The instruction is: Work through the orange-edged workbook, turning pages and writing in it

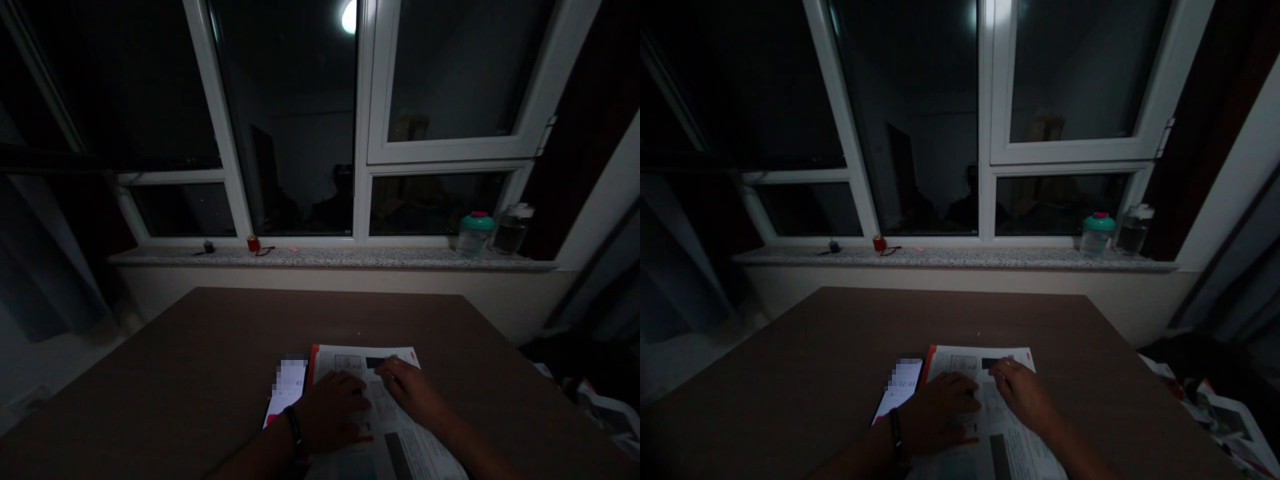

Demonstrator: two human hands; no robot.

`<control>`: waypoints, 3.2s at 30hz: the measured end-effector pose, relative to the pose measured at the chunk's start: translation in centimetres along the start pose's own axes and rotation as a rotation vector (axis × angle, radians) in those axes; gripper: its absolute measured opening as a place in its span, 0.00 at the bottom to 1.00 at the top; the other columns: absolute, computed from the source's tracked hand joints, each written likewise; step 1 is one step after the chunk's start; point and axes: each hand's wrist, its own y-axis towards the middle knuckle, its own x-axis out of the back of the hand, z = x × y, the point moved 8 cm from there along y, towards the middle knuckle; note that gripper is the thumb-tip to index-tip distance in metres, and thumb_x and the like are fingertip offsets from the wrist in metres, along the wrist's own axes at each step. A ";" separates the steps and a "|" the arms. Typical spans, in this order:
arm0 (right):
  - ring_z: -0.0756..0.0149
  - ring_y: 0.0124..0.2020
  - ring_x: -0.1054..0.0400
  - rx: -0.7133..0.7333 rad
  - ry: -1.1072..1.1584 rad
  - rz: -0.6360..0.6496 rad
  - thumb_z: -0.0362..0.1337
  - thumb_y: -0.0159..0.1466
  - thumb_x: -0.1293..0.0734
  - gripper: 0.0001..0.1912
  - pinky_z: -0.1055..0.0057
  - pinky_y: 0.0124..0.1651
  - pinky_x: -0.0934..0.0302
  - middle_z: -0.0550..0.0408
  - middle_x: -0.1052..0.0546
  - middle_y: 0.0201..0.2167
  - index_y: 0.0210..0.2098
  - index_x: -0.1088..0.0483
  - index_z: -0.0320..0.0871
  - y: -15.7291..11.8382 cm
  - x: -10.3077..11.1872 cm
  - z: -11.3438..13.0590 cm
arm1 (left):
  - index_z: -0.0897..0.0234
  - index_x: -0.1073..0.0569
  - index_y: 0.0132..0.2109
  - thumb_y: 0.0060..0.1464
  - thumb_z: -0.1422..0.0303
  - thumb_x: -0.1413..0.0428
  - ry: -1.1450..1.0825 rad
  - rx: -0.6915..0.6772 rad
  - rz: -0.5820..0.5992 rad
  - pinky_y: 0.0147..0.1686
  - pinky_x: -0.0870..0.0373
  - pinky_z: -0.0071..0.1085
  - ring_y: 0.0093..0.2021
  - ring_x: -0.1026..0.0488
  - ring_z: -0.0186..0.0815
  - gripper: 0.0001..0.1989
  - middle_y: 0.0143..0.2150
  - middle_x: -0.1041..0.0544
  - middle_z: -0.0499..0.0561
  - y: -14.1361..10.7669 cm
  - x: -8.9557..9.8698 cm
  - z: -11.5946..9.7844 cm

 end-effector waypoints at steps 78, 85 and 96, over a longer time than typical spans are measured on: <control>0.61 0.40 0.33 0.012 -0.228 0.042 0.28 0.54 0.37 0.08 0.68 0.45 0.44 0.55 0.27 0.34 0.31 0.29 0.45 0.3 -1.4 4.2 | 0.63 0.29 0.34 0.60 0.68 0.48 -0.250 0.516 -0.214 0.37 0.41 0.30 0.37 0.31 0.39 0.07 0.35 0.25 0.50 1.8 -1.9 4.4; 0.59 0.41 0.34 0.070 -0.270 0.012 0.27 0.56 0.37 0.09 0.64 0.48 0.45 0.53 0.27 0.35 0.33 0.28 0.44 0.3 -1.3 4.7 | 0.63 0.27 0.35 0.59 0.68 0.49 -0.287 0.536 -0.205 0.37 0.40 0.30 0.37 0.30 0.39 0.07 0.35 0.24 0.50 1.9 -1.5 4.5; 0.64 0.36 0.34 -0.005 -0.132 0.038 0.26 0.52 0.38 0.08 0.72 0.38 0.44 0.57 0.29 0.30 0.27 0.30 0.44 0.5 -1.7 3.7 | 0.62 0.29 0.34 0.56 0.69 0.47 -0.262 0.527 -0.197 0.37 0.41 0.31 0.37 0.31 0.39 0.04 0.34 0.25 0.49 1.9 -1.8 4.4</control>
